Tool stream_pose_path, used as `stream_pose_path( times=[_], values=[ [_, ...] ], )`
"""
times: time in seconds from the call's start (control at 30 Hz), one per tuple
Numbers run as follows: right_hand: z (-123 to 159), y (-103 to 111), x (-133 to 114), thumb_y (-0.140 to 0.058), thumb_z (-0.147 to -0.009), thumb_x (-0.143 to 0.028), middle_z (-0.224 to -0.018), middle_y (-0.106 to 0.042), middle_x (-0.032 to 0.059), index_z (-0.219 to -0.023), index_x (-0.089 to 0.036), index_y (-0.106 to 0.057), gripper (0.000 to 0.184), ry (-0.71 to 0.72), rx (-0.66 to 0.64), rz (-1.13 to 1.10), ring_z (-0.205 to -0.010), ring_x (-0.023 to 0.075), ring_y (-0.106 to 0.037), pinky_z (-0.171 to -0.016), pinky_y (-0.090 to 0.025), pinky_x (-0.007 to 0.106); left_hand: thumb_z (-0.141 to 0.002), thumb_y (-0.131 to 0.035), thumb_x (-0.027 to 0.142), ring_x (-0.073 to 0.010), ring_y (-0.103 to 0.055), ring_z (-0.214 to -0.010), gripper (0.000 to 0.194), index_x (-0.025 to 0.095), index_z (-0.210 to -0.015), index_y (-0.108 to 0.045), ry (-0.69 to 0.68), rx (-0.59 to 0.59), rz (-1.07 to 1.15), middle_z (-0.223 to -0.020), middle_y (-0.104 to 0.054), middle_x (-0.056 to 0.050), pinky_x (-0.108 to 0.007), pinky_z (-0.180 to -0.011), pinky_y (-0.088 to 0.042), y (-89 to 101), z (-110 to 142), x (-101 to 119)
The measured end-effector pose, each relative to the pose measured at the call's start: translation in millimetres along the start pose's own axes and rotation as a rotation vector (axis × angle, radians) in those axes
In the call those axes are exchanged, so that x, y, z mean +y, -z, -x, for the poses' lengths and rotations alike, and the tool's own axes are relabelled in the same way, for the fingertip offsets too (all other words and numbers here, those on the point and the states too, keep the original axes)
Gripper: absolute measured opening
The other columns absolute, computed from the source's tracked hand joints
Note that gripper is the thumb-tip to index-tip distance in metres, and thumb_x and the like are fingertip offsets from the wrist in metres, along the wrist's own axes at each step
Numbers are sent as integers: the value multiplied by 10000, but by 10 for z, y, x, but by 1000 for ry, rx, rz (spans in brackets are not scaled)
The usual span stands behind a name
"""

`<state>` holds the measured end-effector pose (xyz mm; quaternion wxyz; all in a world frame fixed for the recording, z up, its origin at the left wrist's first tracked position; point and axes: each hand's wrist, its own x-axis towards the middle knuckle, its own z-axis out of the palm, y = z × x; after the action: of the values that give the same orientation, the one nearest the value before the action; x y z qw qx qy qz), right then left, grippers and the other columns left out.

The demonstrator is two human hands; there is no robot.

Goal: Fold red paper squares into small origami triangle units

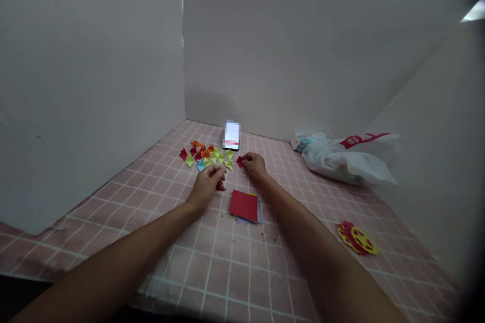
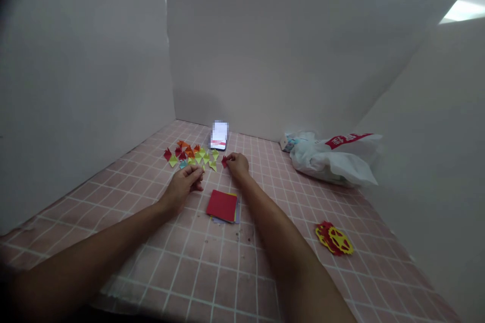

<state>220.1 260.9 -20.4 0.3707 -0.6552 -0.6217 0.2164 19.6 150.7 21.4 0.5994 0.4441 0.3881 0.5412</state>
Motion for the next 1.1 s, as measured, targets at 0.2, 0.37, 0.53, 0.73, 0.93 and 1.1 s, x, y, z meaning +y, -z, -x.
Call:
stream_pose_path(
  times=[0.2,0.37,0.53,0.73,0.93,1.1],
  values=[
    [46,33,-33,-613,-965,-341,-1258,-618,102,-1258,-164,-592,343,117,15,98,-1045,227,-648,-870,-570,428,-745,-696,396,-71,-483,-510,265,165,-712,-569,-45,-24,-53,-663,-530,43,-211,-526,-486,3,-27,-62],
    [160,206,-261,-632,-890,-198,-931,-699,63,-913,-139,-722,110,284,40,209,-850,203,-636,-761,-505,338,-752,-674,329,-80,-502,-532,198,165,-843,-610,-127,-6,-123,-735,-557,32,-217,-517,-477,25,-57,-66],
    [527,347,-612,-618,-829,-110,-930,-683,95,-835,-170,-722,120,527,27,331,-946,255,-561,-851,-389,382,-752,-679,334,-100,-529,-580,233,166,-897,-611,-181,37,-209,-806,-578,10,-226,-514,-482,29,-54,-18],
    [884,296,-821,-593,-875,-127,-881,-665,107,-766,-175,-664,138,683,-20,414,-910,260,-527,-823,-348,376,-780,-666,388,-128,-551,-593,236,160,-826,-627,-204,43,-312,-775,-611,-10,-255,-524,-490,34,-65,10],
    [925,318,-873,-574,-884,-112,-866,-663,104,-767,-175,-644,149,764,4,518,-893,259,-527,-807,-349,368,-781,-663,375,-125,-552,-547,212,169,-768,-614,-231,53,-368,-725,-611,-1,-260,-519,-463,46,-77,24],
    [928,346,-904,-584,-882,-105,-870,-671,105,-778,-167,-651,138,769,-17,551,-903,261,-536,-815,-355,370,-781,-647,358,-121,-541,-542,189,173,-786,-610,-242,50,-370,-705,-602,7,-250,-507,-458,39,-64,34]
  ],
)
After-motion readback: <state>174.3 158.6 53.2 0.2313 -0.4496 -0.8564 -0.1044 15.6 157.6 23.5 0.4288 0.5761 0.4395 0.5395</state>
